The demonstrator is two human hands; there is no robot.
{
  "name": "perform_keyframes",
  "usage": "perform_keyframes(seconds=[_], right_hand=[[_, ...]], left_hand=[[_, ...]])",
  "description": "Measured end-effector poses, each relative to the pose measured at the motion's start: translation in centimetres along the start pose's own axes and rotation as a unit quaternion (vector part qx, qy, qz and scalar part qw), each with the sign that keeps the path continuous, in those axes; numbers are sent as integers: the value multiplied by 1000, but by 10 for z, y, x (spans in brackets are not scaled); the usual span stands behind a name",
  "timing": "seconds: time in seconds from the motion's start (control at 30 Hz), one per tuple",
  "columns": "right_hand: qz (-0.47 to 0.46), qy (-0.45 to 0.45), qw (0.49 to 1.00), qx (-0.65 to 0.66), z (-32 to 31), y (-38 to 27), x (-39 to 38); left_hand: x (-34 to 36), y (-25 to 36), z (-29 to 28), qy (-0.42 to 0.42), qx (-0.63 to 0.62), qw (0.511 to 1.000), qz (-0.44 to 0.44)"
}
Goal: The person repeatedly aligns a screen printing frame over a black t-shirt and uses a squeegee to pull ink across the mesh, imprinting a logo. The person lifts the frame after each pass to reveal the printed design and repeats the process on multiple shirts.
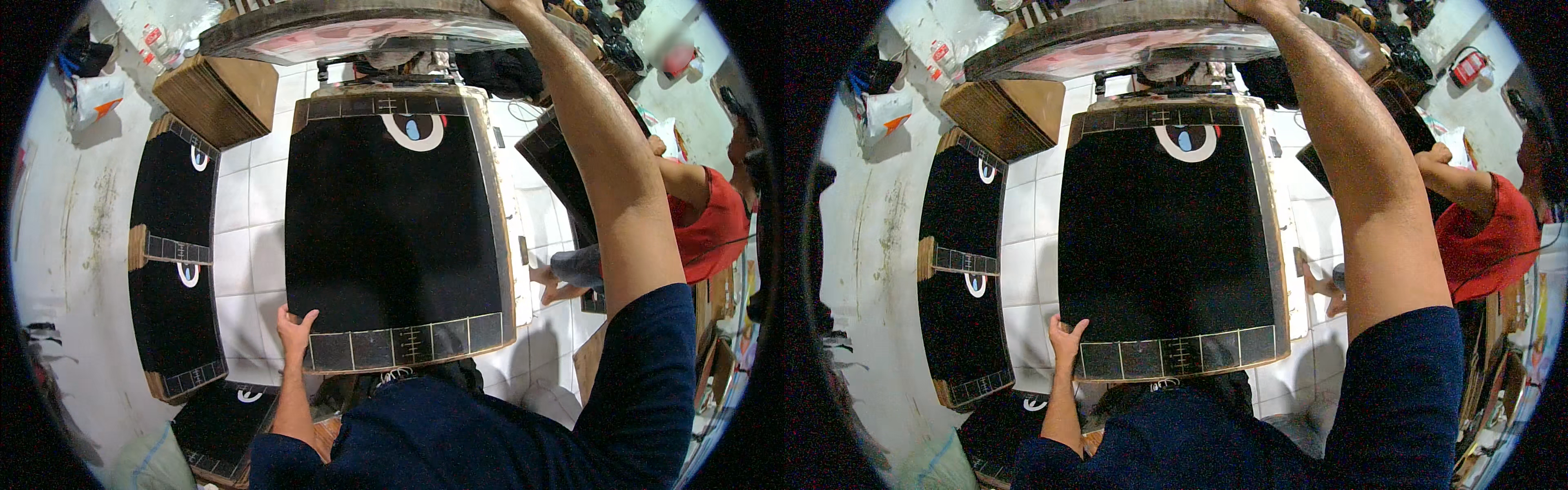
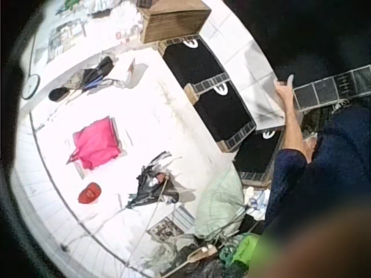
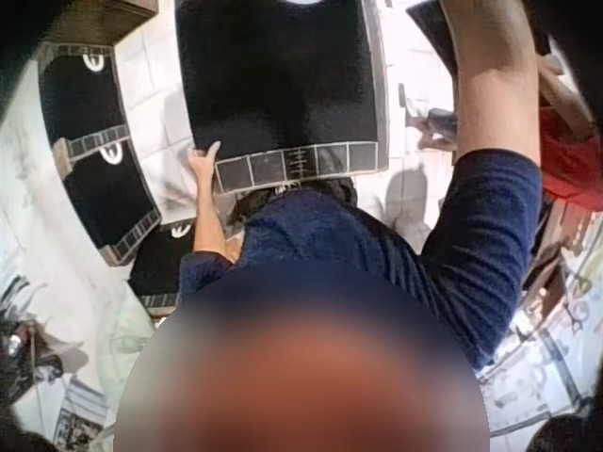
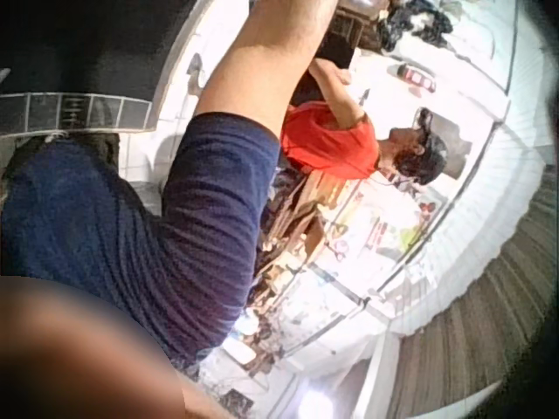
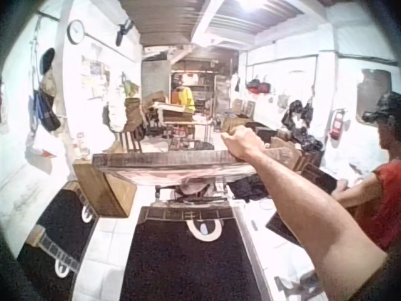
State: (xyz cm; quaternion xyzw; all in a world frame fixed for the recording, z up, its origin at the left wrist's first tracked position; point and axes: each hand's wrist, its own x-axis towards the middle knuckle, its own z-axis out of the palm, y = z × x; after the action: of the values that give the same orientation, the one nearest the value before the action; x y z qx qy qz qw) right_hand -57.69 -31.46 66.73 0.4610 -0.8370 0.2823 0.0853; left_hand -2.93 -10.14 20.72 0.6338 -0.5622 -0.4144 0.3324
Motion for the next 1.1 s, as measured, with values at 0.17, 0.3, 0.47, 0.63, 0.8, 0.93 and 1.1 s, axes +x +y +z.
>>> perform_keyframes(seconds=[0.17, 0.3, 0.47, 0.63, 0.8, 0.93, 1.1], right_hand=[[-28, 1, 999, 21, -4, -5, 10], [-15, 25, 1000, -8, -4, -8, 23], [-28, 33, 999, 3, -2, -6, 37], [-20, 31, 999, -1, -3, -8, 50], [-9, 29, 1000, -9, -5, -13, 57], [-21, 35, 999, -16, -4, -8, 42], [-45, 64, 997, -1, 12, 13, -9]], left_hand=[[2, 10, 19, -12, 25, 1000, 7], [-11, 24, 23, -12, 109, 994, -27], [-15, 44, 30, 24, 181, 981, -69], [-3, 45, 35, 34, 190, 972, -131], [9, 15, 40, 31, 140, 977, -160], [20, 0, 42, 6, 129, 974, -185], [75, 100, 36, 51, 120, 991, -18]])
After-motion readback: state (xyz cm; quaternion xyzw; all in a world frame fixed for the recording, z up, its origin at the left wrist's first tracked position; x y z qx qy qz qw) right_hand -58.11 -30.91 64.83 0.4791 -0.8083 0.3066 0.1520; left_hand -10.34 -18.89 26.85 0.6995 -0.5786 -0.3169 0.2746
